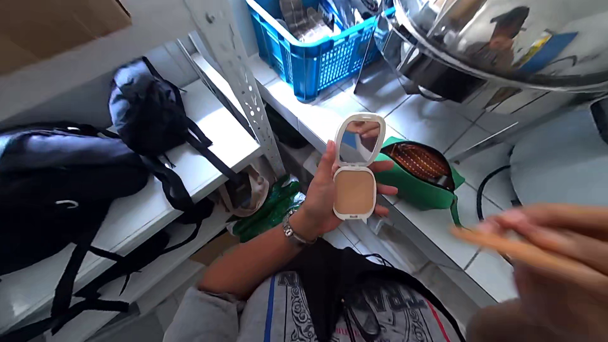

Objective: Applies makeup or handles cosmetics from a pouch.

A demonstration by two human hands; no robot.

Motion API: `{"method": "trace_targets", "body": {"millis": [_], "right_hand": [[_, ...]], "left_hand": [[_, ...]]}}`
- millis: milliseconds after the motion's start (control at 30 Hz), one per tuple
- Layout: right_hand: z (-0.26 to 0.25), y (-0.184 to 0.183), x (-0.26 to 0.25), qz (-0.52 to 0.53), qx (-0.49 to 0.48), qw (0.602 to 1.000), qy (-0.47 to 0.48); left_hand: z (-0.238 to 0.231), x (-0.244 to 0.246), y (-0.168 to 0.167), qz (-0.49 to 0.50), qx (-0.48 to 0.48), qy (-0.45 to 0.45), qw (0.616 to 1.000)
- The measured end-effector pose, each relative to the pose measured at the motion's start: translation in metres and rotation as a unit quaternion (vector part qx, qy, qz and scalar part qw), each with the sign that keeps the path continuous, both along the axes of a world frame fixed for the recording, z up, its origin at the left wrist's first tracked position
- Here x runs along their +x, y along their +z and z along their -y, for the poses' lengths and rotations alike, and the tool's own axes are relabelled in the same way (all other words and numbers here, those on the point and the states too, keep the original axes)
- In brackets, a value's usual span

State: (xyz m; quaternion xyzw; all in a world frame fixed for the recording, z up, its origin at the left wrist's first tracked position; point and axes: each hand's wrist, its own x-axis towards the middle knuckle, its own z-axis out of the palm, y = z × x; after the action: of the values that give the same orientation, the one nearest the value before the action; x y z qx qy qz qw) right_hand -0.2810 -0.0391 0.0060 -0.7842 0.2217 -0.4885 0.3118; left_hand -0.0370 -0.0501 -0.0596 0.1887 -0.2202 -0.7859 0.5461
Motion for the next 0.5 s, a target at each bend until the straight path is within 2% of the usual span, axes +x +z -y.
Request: {"method": "trace_targets", "body": {"millis": [67,133,233,300,400,500], "right_hand": [[0.011,-0.036,0.011,-0.047,-0.045,0.993,-0.103],[0.014,-0.057,0.028,-0.060,-0.087,0.983,-0.152],[0.017,-0.082,0.050,-0.106,-0.209,0.958,-0.166],[0.018,-0.098,0.061,-0.143,-0.257,0.944,-0.149],[0.017,-0.108,0.069,-0.200,-0.237,0.944,-0.116],[0.013,-0.109,0.064,-0.191,-0.193,0.958,-0.088]], "left_hand": [[0.004,-0.004,-0.011,-0.005,0.023,0.011,1.000],[0.006,-0.009,-0.019,-0.003,0.050,0.029,0.998],[0.008,-0.018,-0.029,0.001,0.067,0.060,0.996],[0.007,-0.022,-0.032,0.007,0.082,0.067,0.994],[0.007,-0.020,-0.034,0.013,0.095,0.057,0.994],[0.006,-0.015,-0.038,0.003,0.092,0.061,0.994]]}}
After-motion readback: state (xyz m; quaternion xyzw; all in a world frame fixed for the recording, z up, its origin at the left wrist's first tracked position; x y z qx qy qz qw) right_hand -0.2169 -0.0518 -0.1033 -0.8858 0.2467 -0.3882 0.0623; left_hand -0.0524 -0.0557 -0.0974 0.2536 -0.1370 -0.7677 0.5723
